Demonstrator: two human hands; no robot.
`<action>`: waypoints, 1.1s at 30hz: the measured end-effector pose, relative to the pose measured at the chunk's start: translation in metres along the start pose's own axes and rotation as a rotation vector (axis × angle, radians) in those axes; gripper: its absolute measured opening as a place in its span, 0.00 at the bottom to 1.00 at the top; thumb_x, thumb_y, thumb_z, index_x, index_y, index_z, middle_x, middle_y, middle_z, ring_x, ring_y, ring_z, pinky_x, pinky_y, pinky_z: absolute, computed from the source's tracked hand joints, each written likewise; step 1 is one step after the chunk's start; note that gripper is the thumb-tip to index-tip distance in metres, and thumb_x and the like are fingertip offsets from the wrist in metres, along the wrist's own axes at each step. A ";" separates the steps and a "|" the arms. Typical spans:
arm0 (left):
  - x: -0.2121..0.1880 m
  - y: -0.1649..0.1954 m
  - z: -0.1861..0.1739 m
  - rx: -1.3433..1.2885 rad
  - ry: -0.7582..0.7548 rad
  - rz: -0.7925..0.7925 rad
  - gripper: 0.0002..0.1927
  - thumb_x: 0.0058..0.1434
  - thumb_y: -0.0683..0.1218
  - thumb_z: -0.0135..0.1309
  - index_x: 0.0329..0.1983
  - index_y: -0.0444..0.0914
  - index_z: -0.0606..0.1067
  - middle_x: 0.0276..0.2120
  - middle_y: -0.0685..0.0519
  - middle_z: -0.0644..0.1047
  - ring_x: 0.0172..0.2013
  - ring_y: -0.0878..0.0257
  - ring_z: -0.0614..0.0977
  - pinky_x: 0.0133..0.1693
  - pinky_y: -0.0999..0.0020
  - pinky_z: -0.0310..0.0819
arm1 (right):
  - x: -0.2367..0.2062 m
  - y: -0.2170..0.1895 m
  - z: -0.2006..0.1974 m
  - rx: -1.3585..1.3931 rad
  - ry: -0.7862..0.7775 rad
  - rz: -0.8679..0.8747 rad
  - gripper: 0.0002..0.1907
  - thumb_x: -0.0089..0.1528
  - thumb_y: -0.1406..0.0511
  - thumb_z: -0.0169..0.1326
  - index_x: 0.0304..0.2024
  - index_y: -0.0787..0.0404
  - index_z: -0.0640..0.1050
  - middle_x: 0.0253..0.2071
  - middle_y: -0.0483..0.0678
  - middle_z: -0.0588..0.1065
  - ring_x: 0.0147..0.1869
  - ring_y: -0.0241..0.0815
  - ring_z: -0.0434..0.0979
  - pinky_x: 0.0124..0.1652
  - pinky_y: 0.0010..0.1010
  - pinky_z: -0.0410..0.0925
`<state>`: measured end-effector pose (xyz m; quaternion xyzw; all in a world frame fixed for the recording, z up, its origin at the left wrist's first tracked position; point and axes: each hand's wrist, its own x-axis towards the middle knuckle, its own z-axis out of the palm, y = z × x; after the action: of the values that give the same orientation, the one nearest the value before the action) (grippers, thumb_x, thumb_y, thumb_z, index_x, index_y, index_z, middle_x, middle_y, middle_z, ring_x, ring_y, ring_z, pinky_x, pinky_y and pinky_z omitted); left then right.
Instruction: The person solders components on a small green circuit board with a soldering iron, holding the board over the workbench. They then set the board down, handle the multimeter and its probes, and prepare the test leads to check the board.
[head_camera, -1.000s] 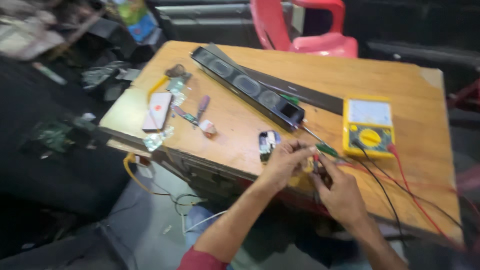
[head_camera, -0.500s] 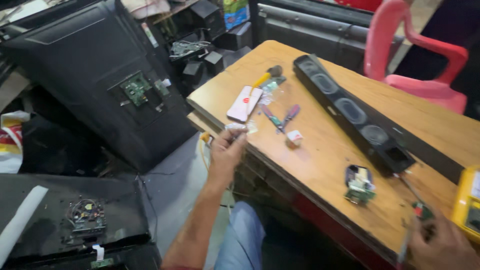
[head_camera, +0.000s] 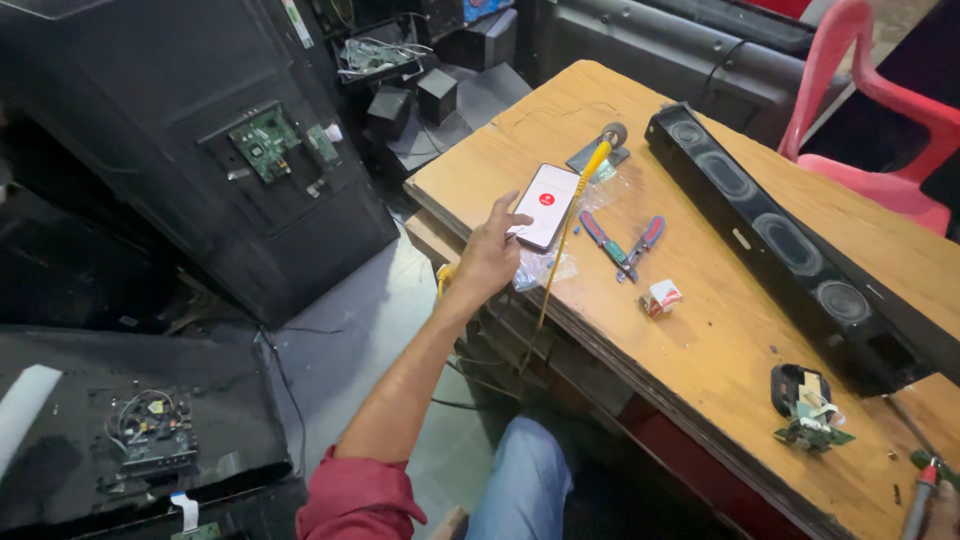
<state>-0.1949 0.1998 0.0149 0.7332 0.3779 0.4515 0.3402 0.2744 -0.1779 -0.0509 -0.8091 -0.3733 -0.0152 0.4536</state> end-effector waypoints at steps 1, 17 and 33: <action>0.002 -0.001 0.002 0.037 0.006 0.031 0.34 0.59 0.32 0.44 0.70 0.38 0.58 0.51 0.45 0.82 0.47 0.45 0.84 0.49 0.58 0.76 | 0.000 -0.002 -0.002 0.018 0.001 0.005 0.16 0.72 0.61 0.58 0.59 0.59 0.76 0.34 0.48 0.79 0.35 0.39 0.78 0.36 0.28 0.70; -0.010 -0.003 0.023 -0.267 -0.118 0.021 0.34 0.62 0.31 0.41 0.74 0.36 0.57 0.51 0.46 0.82 0.43 0.63 0.81 0.46 0.70 0.75 | -0.001 0.002 -0.007 0.208 -0.034 0.031 0.11 0.77 0.64 0.51 0.57 0.65 0.75 0.36 0.48 0.78 0.34 0.34 0.76 0.34 0.24 0.67; -0.060 0.040 0.002 -0.453 0.088 -0.119 0.21 0.68 0.35 0.48 0.65 0.32 0.70 0.40 0.54 0.80 0.42 0.72 0.80 0.46 0.78 0.74 | -0.019 0.005 -0.013 0.251 -0.002 -0.071 0.09 0.80 0.69 0.45 0.55 0.71 0.74 0.40 0.50 0.78 0.34 0.31 0.74 0.34 0.20 0.65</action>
<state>-0.2020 0.1286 0.0235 0.5942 0.3240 0.5354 0.5054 0.2678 -0.1996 -0.0537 -0.7323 -0.4014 0.0164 0.5499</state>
